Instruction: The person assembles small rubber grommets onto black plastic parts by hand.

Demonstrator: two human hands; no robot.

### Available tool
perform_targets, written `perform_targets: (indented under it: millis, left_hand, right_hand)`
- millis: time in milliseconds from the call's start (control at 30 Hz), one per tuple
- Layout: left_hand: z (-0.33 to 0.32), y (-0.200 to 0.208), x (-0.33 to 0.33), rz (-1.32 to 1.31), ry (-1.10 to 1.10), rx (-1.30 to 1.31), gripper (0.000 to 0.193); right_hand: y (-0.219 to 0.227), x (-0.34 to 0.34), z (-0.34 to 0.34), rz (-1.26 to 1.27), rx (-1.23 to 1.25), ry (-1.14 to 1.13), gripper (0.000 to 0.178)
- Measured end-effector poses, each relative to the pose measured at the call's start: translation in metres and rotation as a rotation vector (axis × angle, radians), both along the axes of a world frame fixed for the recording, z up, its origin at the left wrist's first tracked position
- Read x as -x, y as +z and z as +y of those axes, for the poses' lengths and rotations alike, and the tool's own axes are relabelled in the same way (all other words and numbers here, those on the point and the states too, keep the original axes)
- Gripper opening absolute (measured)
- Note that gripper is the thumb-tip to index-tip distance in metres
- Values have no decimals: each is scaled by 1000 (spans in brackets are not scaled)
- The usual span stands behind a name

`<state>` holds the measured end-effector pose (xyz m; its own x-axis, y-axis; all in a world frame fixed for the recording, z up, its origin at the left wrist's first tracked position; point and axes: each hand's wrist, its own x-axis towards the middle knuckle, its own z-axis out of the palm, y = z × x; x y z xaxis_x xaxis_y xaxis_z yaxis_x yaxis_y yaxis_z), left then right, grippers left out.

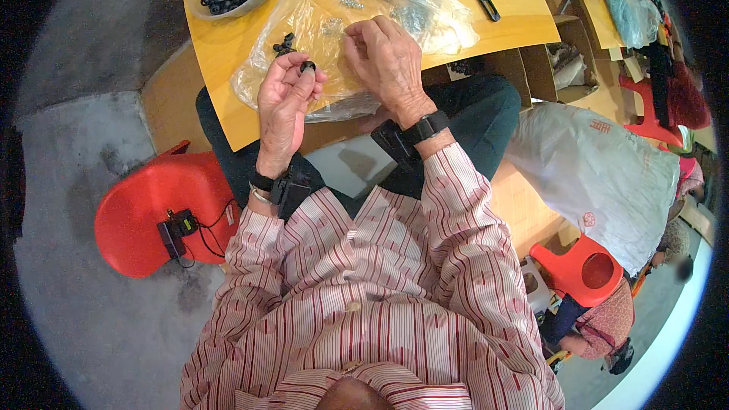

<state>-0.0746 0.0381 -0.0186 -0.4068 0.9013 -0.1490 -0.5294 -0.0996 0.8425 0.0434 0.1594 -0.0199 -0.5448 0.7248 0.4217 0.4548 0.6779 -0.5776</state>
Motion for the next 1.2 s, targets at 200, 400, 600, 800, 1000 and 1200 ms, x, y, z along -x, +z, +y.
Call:
perform_targets:
  millis: [200,400,600,800,1000,1200]
  left_hand:
    - [0,0,1,-3,-31,5,26]
    - [-1,-3,3,-9,-23,-9,25]
    - [-2,-3,4,-39,-42,-36,25]
    - [-2,-7,6,-70,-74,-71,25]
    - [-2,-7,4,-83,-60,-70,24]
    - [-2,-2,3,-88,-20,-19,25]
  right_hand:
    - [6,-6,0,32,125,21,12]
    - [6,-9,0,69,154,56,13]
    - [9,-14,-4,162,284,103,13]
    - [24,-16,-13,169,184,187,11]
    - [36,-16,-19,96,71,272,10]
    - [38,-16,-20,19,-77,303,12]
